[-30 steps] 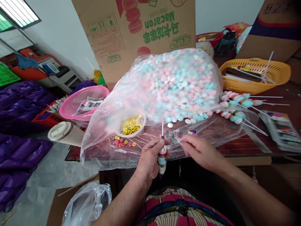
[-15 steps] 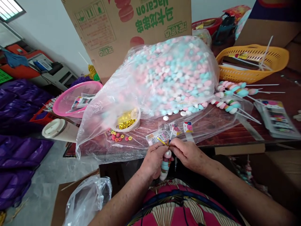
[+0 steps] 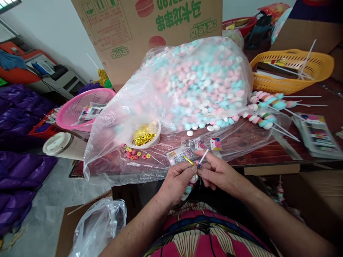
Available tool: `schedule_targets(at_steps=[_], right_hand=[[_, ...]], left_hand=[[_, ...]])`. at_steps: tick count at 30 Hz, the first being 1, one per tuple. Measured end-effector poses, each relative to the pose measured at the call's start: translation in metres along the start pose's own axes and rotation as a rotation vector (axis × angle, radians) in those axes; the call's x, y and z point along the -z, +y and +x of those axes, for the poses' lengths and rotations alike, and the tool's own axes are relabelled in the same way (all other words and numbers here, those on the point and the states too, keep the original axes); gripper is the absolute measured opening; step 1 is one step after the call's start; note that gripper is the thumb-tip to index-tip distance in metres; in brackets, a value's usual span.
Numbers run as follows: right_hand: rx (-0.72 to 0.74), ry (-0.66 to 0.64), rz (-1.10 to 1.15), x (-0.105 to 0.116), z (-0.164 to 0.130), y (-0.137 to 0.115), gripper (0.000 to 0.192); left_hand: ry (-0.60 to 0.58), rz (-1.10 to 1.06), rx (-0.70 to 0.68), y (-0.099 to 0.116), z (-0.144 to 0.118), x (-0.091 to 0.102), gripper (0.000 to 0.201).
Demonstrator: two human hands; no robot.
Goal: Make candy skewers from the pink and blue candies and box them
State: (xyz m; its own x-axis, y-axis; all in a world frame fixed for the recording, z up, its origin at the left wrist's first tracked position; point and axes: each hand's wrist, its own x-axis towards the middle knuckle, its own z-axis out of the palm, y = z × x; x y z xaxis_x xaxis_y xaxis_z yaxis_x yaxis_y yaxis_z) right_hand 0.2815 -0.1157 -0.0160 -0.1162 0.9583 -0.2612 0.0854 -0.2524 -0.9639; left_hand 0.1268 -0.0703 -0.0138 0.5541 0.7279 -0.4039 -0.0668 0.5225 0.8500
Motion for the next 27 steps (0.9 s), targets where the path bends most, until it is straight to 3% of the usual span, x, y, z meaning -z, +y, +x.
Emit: schedule_targets(at_steps=[4,7,12,17,19,22,27], right_hand=[[0.249,-0.289,-0.163,0.017,0.0,-0.02,0.036],[0.24,-0.316,-0.115,0.017,0.006,-0.025,0.03],[0.076,-0.097,0.08,-0.005,0.015,-0.009,0.021],[0.176,0.34,-0.197,-0.031,0.011,0.007,0.024],[0.225,0.443,-0.308,-0.036,0.009,0.011,0.025],[0.373,0.472,-0.502,-0.033,0.007,0.013,0.026],[0.702,0.361,-1.06,-0.023,0.005,0.014,0.028]], left_hand=[[-0.186,-0.212,0.27,0.005,0.003,0.005,0.037],[-0.18,-0.312,0.251,0.004,0.005,0.005,0.045],[-0.008,-0.416,0.152,-0.001,0.005,0.002,0.048],[0.254,-0.497,0.043,-0.007,0.007,-0.006,0.037],[0.307,-0.506,0.01,-0.007,0.006,-0.011,0.036],[0.288,-0.481,-0.025,-0.006,0.004,-0.017,0.031],[0.197,-0.386,0.002,-0.005,0.002,-0.018,0.025]])
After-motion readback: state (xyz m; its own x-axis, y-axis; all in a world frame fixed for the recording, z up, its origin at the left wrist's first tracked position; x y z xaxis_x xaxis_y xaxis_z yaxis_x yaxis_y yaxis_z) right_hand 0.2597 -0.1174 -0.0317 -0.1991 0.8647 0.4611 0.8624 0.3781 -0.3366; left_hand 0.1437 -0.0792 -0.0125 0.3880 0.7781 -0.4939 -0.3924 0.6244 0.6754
